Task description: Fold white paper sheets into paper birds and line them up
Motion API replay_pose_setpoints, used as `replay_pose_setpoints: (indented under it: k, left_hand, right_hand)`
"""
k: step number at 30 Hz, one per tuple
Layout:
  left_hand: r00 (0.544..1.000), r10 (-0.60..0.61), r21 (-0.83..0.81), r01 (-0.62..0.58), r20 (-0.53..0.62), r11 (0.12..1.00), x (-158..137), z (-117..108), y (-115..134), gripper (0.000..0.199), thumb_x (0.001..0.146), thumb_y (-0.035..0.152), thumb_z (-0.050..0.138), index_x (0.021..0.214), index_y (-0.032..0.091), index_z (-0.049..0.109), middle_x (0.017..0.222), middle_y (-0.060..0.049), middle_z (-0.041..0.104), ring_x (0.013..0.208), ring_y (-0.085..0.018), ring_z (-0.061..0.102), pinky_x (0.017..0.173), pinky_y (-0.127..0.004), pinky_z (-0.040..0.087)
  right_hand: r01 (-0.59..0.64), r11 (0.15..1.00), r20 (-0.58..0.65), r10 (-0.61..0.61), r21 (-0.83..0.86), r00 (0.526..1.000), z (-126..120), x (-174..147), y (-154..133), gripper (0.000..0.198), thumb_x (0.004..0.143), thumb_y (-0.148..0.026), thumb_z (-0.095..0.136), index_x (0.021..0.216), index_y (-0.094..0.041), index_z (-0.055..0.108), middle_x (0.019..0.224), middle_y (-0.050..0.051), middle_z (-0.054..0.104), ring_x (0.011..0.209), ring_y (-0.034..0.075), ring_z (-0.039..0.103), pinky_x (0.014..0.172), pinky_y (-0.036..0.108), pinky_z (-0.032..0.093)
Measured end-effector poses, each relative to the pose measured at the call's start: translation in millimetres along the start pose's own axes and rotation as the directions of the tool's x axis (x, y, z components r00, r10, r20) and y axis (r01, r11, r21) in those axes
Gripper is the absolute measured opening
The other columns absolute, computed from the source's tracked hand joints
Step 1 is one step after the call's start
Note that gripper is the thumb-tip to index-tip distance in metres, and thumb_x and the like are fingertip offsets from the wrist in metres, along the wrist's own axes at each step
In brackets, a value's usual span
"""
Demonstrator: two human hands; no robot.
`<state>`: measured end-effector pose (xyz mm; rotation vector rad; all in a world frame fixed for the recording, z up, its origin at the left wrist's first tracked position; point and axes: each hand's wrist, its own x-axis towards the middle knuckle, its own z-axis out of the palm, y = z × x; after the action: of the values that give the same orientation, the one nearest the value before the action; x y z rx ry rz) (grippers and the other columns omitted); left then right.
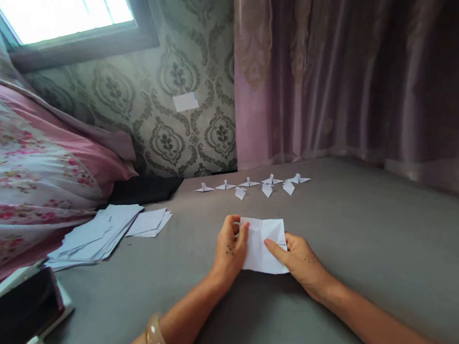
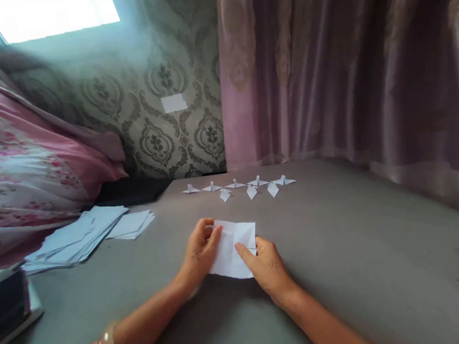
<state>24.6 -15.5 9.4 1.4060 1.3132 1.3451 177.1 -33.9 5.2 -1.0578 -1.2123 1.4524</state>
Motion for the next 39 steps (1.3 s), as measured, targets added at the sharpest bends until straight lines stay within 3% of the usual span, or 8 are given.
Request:
replay_pose_setpoints:
  k: [7, 17, 22, 25, 28, 31, 33, 39]
  left_hand:
    - [0.922, -0.304, -0.238, 0.359, 0.240, 0.902, -10.5, -10.6, 10.8, 0.043, 0.069, 0.048, 0.070, 0.089, 0.011, 0.059, 0.068, -0.004, 0.063, 0.050, -0.011, 0.053, 0.041, -0.020, 0.039]
    - [0.908, -0.367, -0.298, 0.414, 0.201, 0.860, -6.7, -15.2, -3.3, 0.031, 0.072, 0.041, 0.067, 0.086, 0.013, 0.065, 0.070, -0.004, 0.066, 0.060, -0.013, 0.059, 0.054, -0.021, 0.041]
    - [0.908, -0.399, -0.303, 0.418, 0.125, 0.856, -0.2, -20.1, -7.5, 0.029, 0.071, 0.039, 0.065, 0.083, 0.013, 0.062, 0.068, -0.003, 0.063, 0.058, -0.012, 0.056, 0.051, -0.020, 0.038]
    - [0.905, -0.401, -0.232, 0.424, 0.144, 0.875, -0.4, -19.7, -9.0, 0.027, 0.074, 0.040, 0.060, 0.081, 0.014, 0.061, 0.062, -0.001, 0.058, 0.051, -0.011, 0.050, 0.045, -0.020, 0.034]
    - [0.919, -0.379, 0.003, 0.381, 0.107, 0.925, -2.1, -19.3, -7.7, 0.032, 0.077, 0.045, 0.055, 0.083, 0.014, 0.062, 0.059, -0.001, 0.054, 0.048, -0.012, 0.046, 0.043, -0.022, 0.034]
    - [0.993, -0.100, 0.321, 0.116, -0.063, 0.940, -1.3, -23.6, -0.7, 0.039, 0.081, 0.050, 0.050, 0.093, 0.015, 0.064, 0.081, -0.007, 0.061, 0.072, -0.018, 0.055, 0.064, -0.029, 0.044]
    - [0.997, 0.072, 0.451, -0.072, 0.017, 0.890, 0.4, -28.9, 6.1, 0.041, 0.085, 0.052, 0.044, 0.093, 0.018, 0.066, 0.097, -0.008, 0.061, 0.090, -0.022, 0.054, 0.082, -0.034, 0.043]
    - [0.865, -0.115, 0.503, -0.172, 0.488, 0.847, 3.2, -43.7, 16.4, 0.046, 0.081, 0.061, 0.046, 0.082, 0.022, 0.069, 0.088, -0.005, 0.063, 0.092, -0.024, 0.052, 0.086, -0.036, 0.039]
  right_hand:
    - [0.008, 0.997, -0.024, -0.010, -0.081, 1.000, -6.2, 6.7, 5.6, 0.044, 0.072, -0.048, 0.068, 0.097, -0.011, 0.064, 0.085, 0.010, 0.072, 0.075, 0.021, 0.067, 0.068, 0.032, 0.051]
    - [0.031, 0.930, -0.131, -0.084, -0.366, 0.988, -29.2, 17.0, -1.5, 0.028, 0.081, -0.040, 0.056, 0.090, -0.014, 0.060, 0.068, 0.005, 0.068, 0.061, 0.017, 0.063, 0.056, 0.028, 0.048]
    - [0.400, 0.466, 0.105, -0.539, -0.790, 0.835, -39.1, 17.4, -6.1, 0.042, 0.082, -0.012, 0.047, 0.122, -0.022, 0.054, 0.113, 0.009, 0.058, 0.098, 0.020, 0.057, 0.081, 0.034, 0.049]
    - [0.532, 0.218, 0.343, -0.558, -0.818, 0.756, -38.6, 13.8, -6.9, 0.046, 0.081, -0.006, 0.050, 0.121, -0.028, 0.058, 0.118, 0.008, 0.050, 0.106, 0.021, 0.050, 0.090, 0.037, 0.045]
    - [0.535, 0.115, 0.433, -0.457, -0.837, 0.777, -37.3, 9.7, -7.3, 0.036, 0.081, -0.004, 0.051, 0.103, -0.028, 0.069, 0.106, 0.007, 0.053, 0.096, 0.020, 0.051, 0.084, 0.036, 0.046]
    - [0.501, 0.105, 0.444, -0.334, -0.859, 0.832, -36.9, 6.4, -8.5, 0.028, 0.084, -0.008, 0.052, 0.095, -0.026, 0.071, 0.094, 0.006, 0.057, 0.086, 0.018, 0.052, 0.079, 0.033, 0.046]
    - [0.467, 0.144, 0.414, -0.292, -0.872, 0.862, -36.3, 4.9, -9.1, 0.022, 0.086, -0.015, 0.054, 0.095, -0.026, 0.071, 0.089, 0.005, 0.058, 0.084, 0.017, 0.052, 0.078, 0.032, 0.045]
    - [0.336, 0.353, 0.264, -0.236, -0.873, 0.935, -31.8, 4.7, -7.4, 0.018, 0.087, -0.031, 0.055, 0.086, -0.025, 0.072, 0.084, 0.002, 0.061, 0.082, 0.016, 0.055, 0.073, 0.028, 0.043]
